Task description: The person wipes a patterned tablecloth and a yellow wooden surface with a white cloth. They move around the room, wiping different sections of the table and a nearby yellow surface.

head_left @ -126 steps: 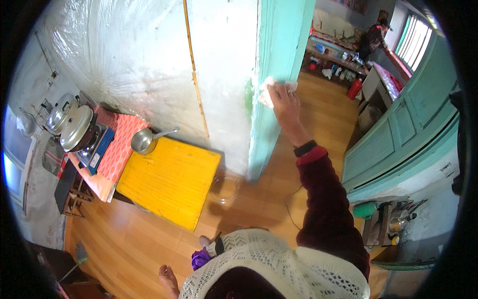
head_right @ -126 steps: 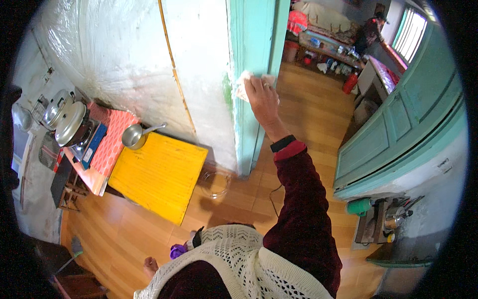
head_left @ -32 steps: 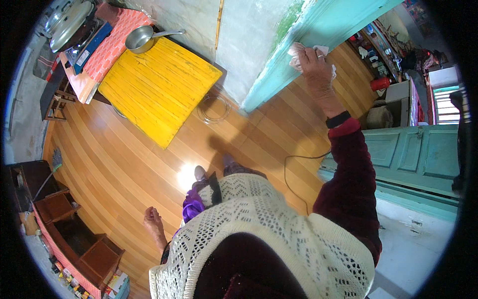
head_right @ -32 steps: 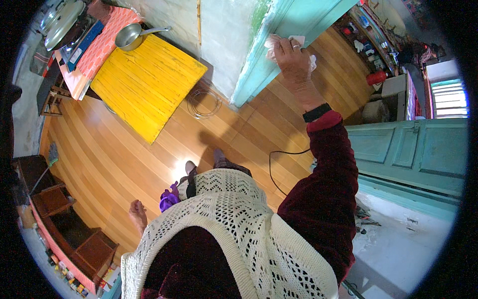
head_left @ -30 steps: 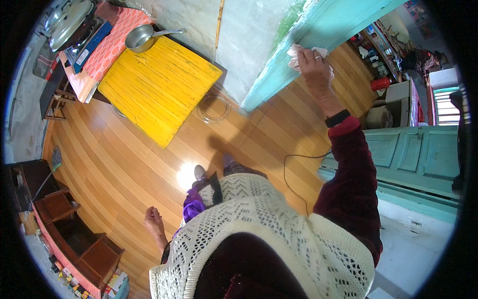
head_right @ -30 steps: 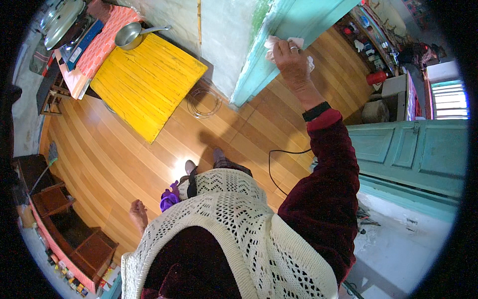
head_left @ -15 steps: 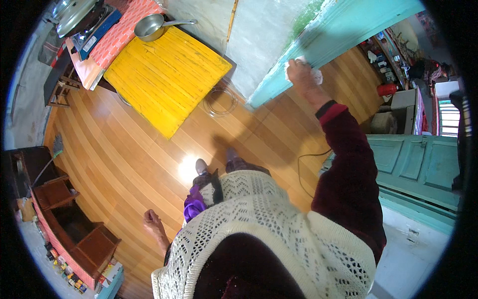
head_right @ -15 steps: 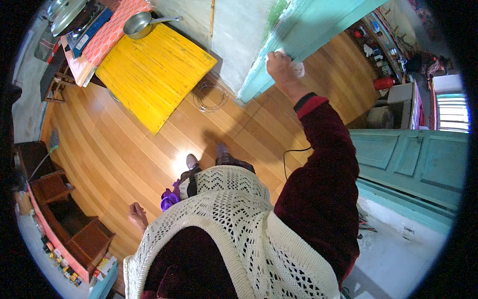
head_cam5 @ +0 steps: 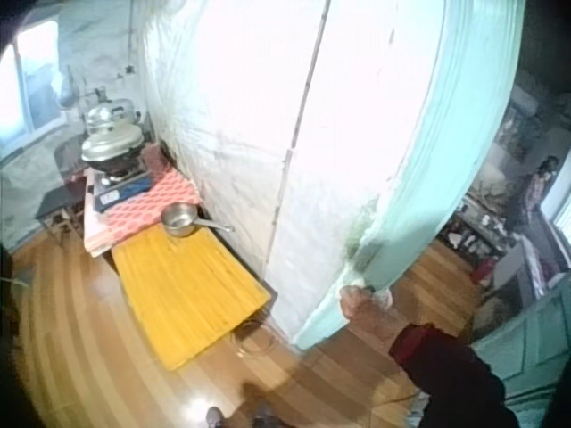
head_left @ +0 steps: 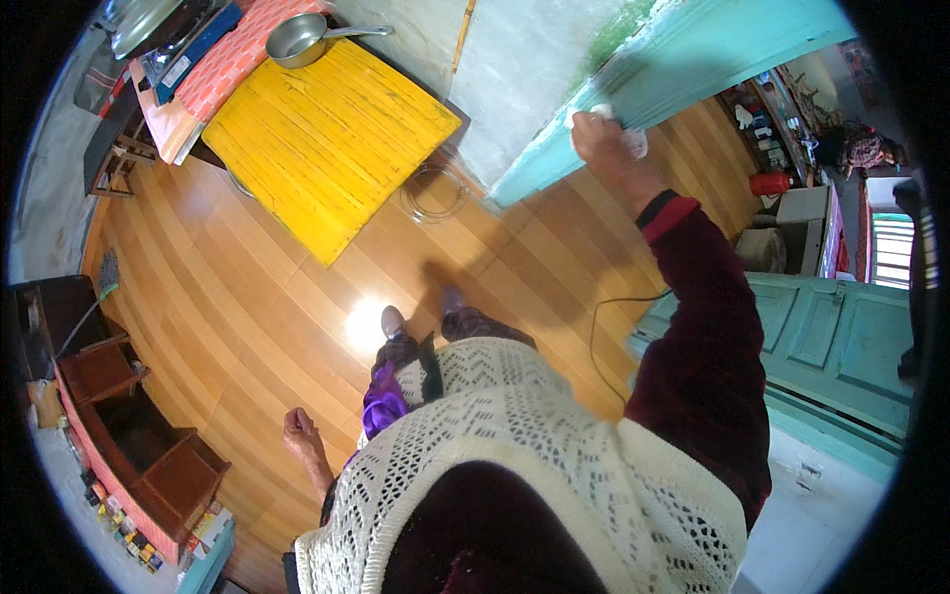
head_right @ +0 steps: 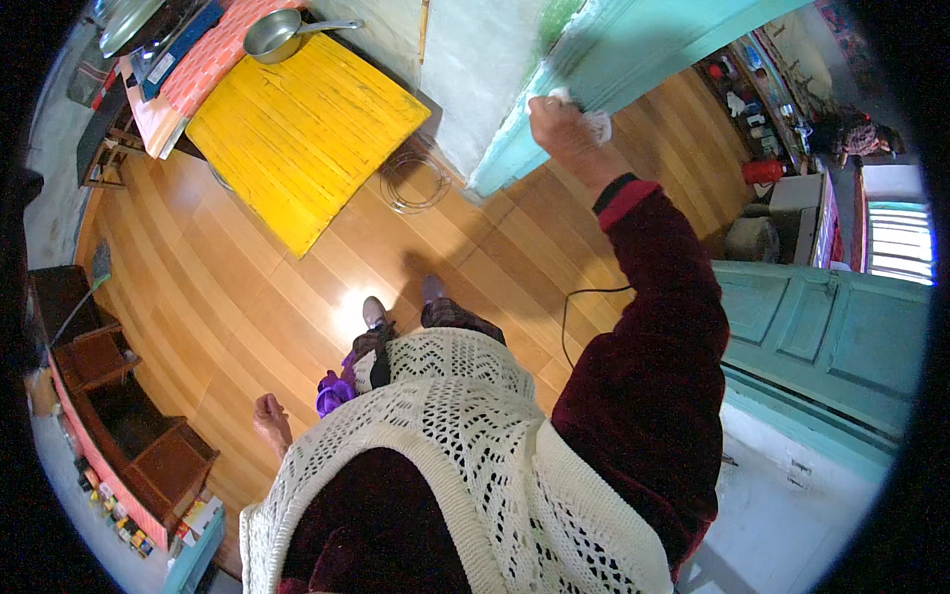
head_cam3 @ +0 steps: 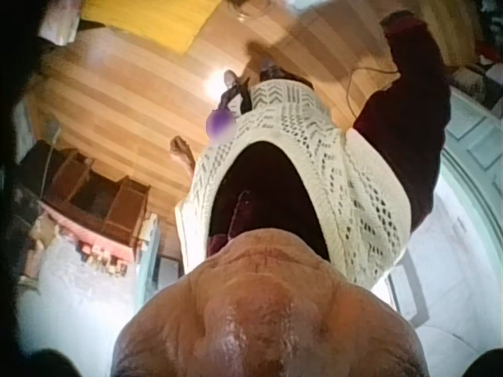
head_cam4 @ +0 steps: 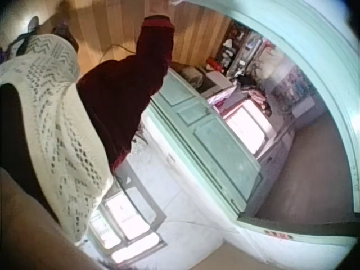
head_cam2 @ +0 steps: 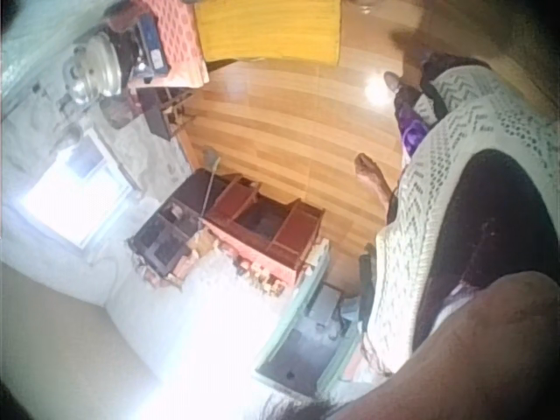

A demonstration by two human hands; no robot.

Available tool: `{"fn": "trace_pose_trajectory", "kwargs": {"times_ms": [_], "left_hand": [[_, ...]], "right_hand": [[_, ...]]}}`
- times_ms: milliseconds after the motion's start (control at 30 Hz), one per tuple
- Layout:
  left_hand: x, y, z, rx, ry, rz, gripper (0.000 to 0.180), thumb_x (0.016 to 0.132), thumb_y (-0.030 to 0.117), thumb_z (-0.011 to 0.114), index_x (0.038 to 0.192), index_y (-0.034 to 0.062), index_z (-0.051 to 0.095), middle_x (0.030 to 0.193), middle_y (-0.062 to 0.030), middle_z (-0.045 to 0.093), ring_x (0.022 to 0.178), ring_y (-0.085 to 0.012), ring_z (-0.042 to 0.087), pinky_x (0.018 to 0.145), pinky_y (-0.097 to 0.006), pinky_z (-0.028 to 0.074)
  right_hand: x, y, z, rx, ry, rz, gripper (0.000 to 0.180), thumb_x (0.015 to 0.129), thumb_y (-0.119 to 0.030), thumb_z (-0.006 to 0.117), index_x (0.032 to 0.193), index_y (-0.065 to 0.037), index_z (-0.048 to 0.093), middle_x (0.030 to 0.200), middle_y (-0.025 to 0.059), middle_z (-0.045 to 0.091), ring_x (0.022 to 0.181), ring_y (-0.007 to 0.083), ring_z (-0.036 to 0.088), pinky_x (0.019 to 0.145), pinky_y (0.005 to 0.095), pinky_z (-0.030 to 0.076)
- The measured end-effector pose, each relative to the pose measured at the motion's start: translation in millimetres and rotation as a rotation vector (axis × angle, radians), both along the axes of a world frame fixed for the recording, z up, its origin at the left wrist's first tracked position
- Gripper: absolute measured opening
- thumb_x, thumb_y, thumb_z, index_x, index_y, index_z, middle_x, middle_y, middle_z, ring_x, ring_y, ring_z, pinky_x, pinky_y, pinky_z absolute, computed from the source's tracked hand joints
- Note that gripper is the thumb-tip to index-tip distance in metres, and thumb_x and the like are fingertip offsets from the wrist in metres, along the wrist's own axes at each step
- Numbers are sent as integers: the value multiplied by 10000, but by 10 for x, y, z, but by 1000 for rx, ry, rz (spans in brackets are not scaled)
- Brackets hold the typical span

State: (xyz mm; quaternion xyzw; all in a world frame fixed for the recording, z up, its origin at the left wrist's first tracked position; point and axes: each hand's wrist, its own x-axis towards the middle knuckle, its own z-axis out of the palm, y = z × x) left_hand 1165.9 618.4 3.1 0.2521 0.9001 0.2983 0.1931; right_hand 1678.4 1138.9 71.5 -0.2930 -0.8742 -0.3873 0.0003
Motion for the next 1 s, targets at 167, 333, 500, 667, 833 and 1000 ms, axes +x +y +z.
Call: {"fn": "trace_pose_trajectory", "kwargs": {"times_ms": [167,333,500,667,833,1000], "left_hand": [[-71,-190,-132,-51,116,-71,202,914,196,569,831,21,629,560,-60,510,498,-121,496,456,-295,415],[-145,-101,-379,145,-165,0,168,903,121,551,773,18,578,564,-22,475,489,-108,444,437,-285,371],[-162,161,-612,109,21,-57,159,903,110,550,796,-6,575,562,-46,467,504,-129,448,457,-303,382],[-153,414,-729,160,8,-79,157,901,113,561,825,-20,592,576,-90,495,512,-154,465,477,-317,405],[-94,510,-632,178,47,-82,143,902,107,570,835,-16,599,577,-68,497,510,-151,463,473,-315,406],[-53,498,-567,204,-63,-24,159,911,116,563,834,-19,598,580,-65,493,509,-141,460,457,-306,392]], "right_hand": [[-81,-1,-387,9,-115,-36,41,631,-164,623,663,-139,631,802,14,486,772,189,541,557,325,446],[-36,-168,154,-52,-45,-78,44,645,-153,612,648,-111,627,783,28,503,775,201,544,593,341,461],[-60,-294,1318,218,35,-150,65,686,-131,604,718,-119,549,746,57,469,724,213,529,573,347,454],[30,-410,2749,506,125,-273,81,725,-136,627,763,-120,557,790,24,535,700,160,580,493,266,469],[-48,-274,3994,794,404,-57,220,710,-10,620,904,-114,617,898,53,591,719,212,600,585,309,514],[-133,-167,4059,837,401,-80,288,678,-66,705,944,-113,607,950,39,607,798,225,631,586,318,528]]}}
